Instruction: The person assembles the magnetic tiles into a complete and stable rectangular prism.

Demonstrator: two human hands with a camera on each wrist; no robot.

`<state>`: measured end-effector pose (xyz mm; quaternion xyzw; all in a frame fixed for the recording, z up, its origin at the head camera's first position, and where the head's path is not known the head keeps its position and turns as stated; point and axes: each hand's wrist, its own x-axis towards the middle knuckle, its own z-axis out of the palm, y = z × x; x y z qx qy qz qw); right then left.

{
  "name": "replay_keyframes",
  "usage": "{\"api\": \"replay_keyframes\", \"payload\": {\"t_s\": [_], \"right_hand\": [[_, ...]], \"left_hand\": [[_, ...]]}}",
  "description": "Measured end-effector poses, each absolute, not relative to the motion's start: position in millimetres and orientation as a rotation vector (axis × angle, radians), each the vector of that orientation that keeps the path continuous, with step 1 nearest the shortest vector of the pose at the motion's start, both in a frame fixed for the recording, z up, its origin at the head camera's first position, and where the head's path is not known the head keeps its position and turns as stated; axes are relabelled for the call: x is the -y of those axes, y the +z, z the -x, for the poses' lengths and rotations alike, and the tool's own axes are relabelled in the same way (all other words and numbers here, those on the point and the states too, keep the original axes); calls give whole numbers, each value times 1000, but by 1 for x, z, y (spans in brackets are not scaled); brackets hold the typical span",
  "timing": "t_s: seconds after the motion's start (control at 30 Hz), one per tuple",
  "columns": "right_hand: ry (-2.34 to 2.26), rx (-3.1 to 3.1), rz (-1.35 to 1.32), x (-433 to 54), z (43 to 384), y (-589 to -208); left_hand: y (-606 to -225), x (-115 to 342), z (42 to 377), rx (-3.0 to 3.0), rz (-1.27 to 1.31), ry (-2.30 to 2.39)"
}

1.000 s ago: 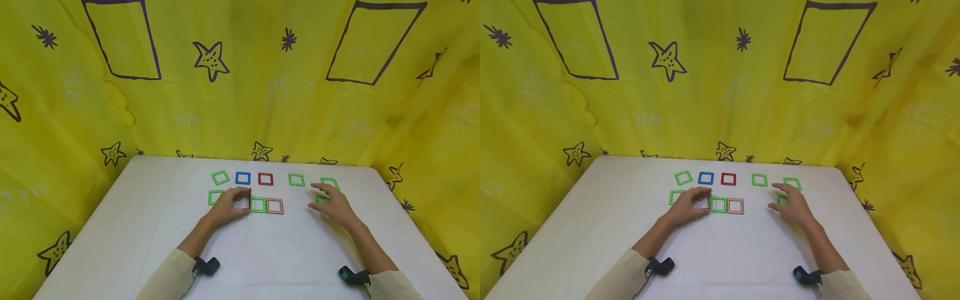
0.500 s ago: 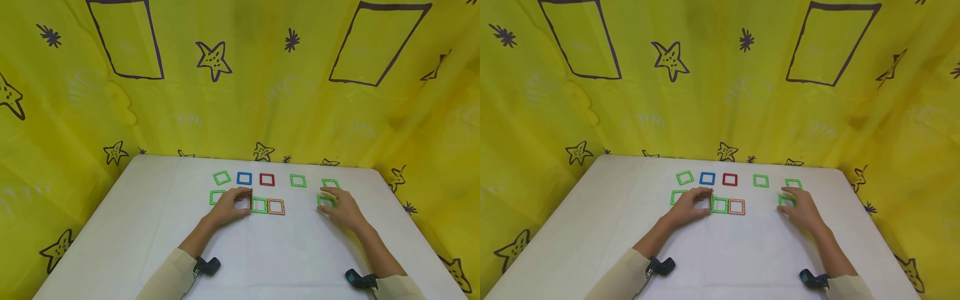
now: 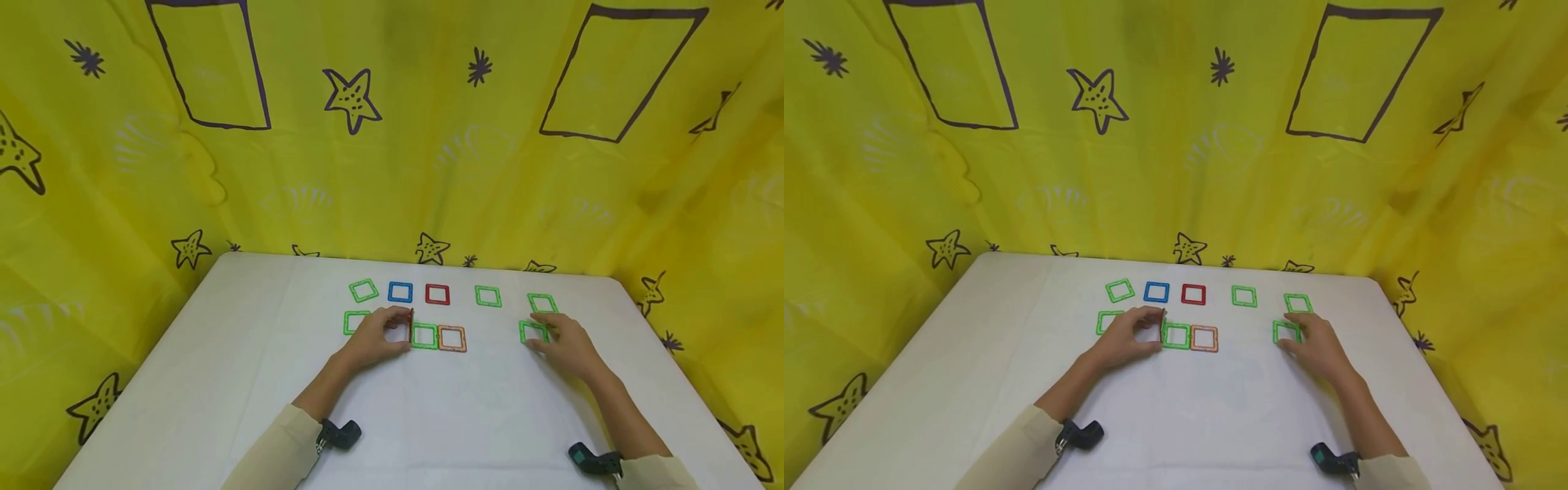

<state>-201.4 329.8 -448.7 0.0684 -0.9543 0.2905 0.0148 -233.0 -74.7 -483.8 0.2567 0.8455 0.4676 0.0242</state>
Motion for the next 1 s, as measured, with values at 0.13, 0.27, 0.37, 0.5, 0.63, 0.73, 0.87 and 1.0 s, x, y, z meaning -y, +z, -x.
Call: {"api": "replay_keyframes", "payload": {"t_s": [0.13, 0.27, 0.37, 0.5, 0.63, 0.73, 0.87, 1.0], "right_hand": [[889, 2954, -222, -333, 199, -452], [872, 2938, -225, -335, 198, -454], [859, 2951, -214, -336, 198, -453], [834, 2970, -206, -336, 198, -453], [823, 2976, -195, -334, 198, -452], [845, 2972, -180, -333, 197, -452], [910, 2964, -142, -332, 196, -453], [963, 2948, -98, -332, 196, -452]], "left_hand": [[-486, 74, 233, -2617, -799, 1443], [-486, 74, 234, -2614, -802, 1451], [-486, 73, 233, -2609, -806, 1454], [-486, 73, 233, -2614, -807, 1447], [-486, 74, 234, -2619, -810, 1442], [-486, 74, 234, -2618, -814, 1442], [-485, 74, 234, -2621, -813, 1435], [-485, 75, 233, -2624, -812, 1434]]}}
